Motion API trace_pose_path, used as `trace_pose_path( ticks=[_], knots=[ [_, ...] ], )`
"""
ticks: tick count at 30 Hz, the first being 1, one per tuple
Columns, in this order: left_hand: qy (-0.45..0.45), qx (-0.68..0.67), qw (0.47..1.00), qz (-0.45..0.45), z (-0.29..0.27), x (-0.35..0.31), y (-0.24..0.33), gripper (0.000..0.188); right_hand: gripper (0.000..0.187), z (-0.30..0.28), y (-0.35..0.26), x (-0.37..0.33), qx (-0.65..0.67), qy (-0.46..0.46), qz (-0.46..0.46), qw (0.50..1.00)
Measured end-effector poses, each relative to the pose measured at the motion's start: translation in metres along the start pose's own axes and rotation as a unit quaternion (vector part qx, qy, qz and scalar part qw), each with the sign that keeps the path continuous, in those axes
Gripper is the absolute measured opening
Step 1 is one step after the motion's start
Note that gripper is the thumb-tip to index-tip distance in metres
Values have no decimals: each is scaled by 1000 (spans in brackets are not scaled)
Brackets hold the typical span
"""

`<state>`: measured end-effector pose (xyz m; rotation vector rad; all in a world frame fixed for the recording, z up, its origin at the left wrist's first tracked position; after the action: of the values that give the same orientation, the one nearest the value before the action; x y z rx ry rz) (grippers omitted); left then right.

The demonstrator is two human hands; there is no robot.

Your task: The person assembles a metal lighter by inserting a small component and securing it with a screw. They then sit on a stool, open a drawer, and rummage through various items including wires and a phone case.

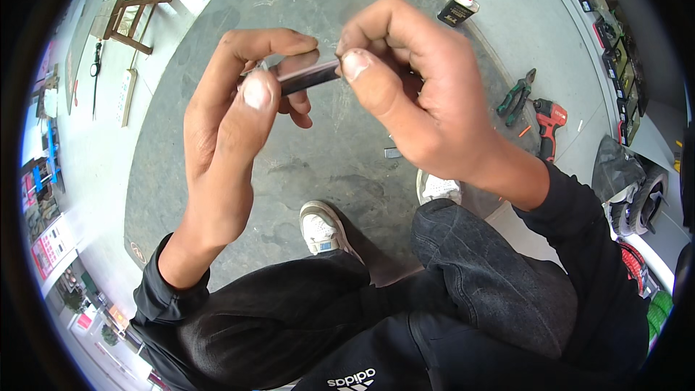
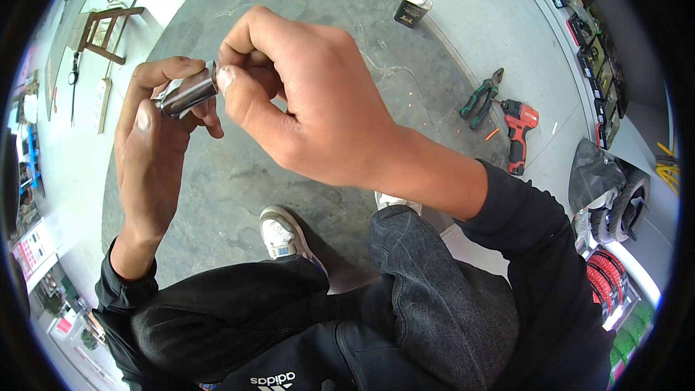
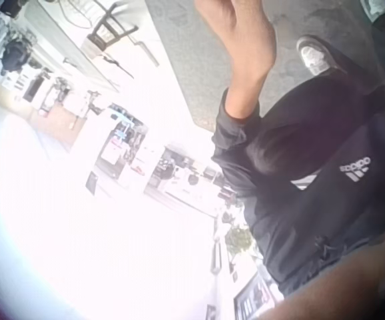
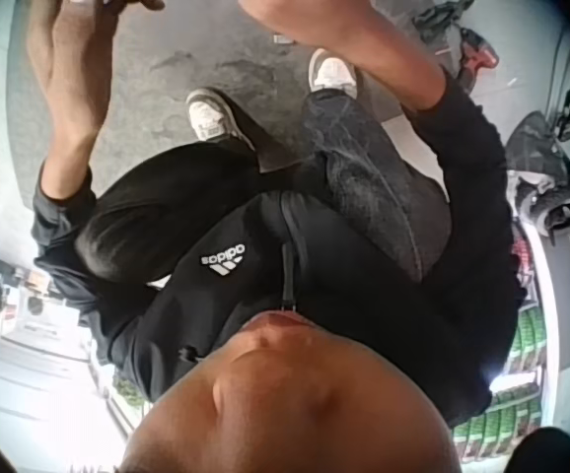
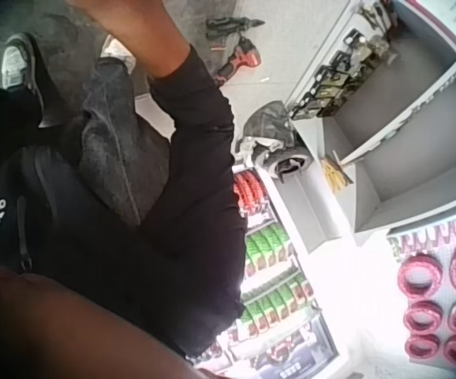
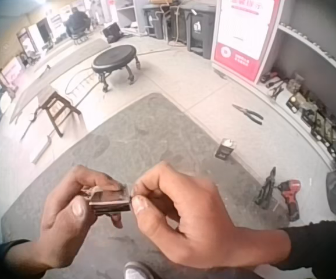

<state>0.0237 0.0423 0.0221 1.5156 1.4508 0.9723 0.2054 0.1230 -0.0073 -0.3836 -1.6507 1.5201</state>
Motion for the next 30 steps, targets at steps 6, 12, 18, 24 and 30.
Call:
trace_pose_path(
  ticks=[6, 12, 18, 24, 30],
  knots=[
    [55, 73, 995, 34, 6, 0, 4, 40, 9, 2, 5, -4, -11, 0, 21, 1000],
    [77, 67, 993, 59, 2, -1, -5, 38, 9, 1, 5, -2, -55, 7, 23, 998],
    [49, 109, 981, 152, -1, 0, -10, 26, 10, 2, 4, -1, -34, 33, 90, 995],
    [39, 71, 994, 68, 4, -3, 2, 28, 13, 3, 14, -2, 17, 49, 107, 993],
    [39, 70, 995, 60, 4, -4, 1, 32, 16, 3, 13, -2, 41, 47, 127, 990]
  ],
)
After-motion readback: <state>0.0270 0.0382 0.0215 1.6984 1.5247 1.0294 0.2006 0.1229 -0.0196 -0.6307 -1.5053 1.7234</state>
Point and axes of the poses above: each hand's wrist, its own x-axis towards the middle knuckle, its own z-axis out of the palm, y = z × x, the point moved 2 cm from there along x, towards the middle knuckle, and after that the axes turned 13 degrees about x, right-handed, at the moved point
